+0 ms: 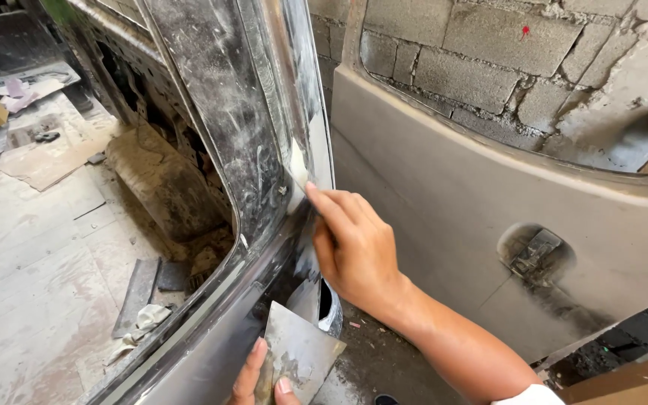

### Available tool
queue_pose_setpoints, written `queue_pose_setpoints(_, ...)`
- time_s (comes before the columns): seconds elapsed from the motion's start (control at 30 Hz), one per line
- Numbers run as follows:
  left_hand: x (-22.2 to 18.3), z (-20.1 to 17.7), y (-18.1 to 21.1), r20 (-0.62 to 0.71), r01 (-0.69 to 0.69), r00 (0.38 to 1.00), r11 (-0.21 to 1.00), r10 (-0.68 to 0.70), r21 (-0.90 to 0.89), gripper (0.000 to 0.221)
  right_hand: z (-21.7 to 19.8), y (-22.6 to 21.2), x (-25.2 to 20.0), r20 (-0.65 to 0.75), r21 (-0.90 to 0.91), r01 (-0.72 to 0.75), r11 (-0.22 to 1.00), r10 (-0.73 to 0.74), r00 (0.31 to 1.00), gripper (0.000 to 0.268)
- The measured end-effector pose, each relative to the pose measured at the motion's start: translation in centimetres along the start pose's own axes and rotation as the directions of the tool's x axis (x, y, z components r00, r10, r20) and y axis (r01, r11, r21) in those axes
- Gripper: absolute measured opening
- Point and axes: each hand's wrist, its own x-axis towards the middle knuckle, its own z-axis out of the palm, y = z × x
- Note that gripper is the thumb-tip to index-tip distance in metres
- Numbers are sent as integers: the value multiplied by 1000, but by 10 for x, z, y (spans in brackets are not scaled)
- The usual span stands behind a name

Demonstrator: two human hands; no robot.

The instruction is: The person applies a white body filler to a damaged car bumper using a putty knife. They spread the filler across the surface, then scrape excess material onto a mixing board and into a container. The person continues to smooth and apply the filler to different sections of the bumper.

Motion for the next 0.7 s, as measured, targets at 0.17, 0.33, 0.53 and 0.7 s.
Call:
queue_pose_setpoints(0.17,2,9,16,-141,71,985,984,-94,-161,55,-10,27,5,-38,65,-49,997,52,998,43)
queue_pose_setpoints(0.33,5,8,20,-109,101,986,974,-125,-205,53,-4,63,22,3,258,-225,939,232,973,37)
queue_pose_setpoints(0.53,10,9,13,-99,74,991,986,-90,-152,54,7,85,32,46,373,-235,897,235,971,33)
queue_pose_setpoints(0.7,11,9,5,-92,52,994,993,-62,-106,55,9,91,38,59,410,-240,880,237,970,32)
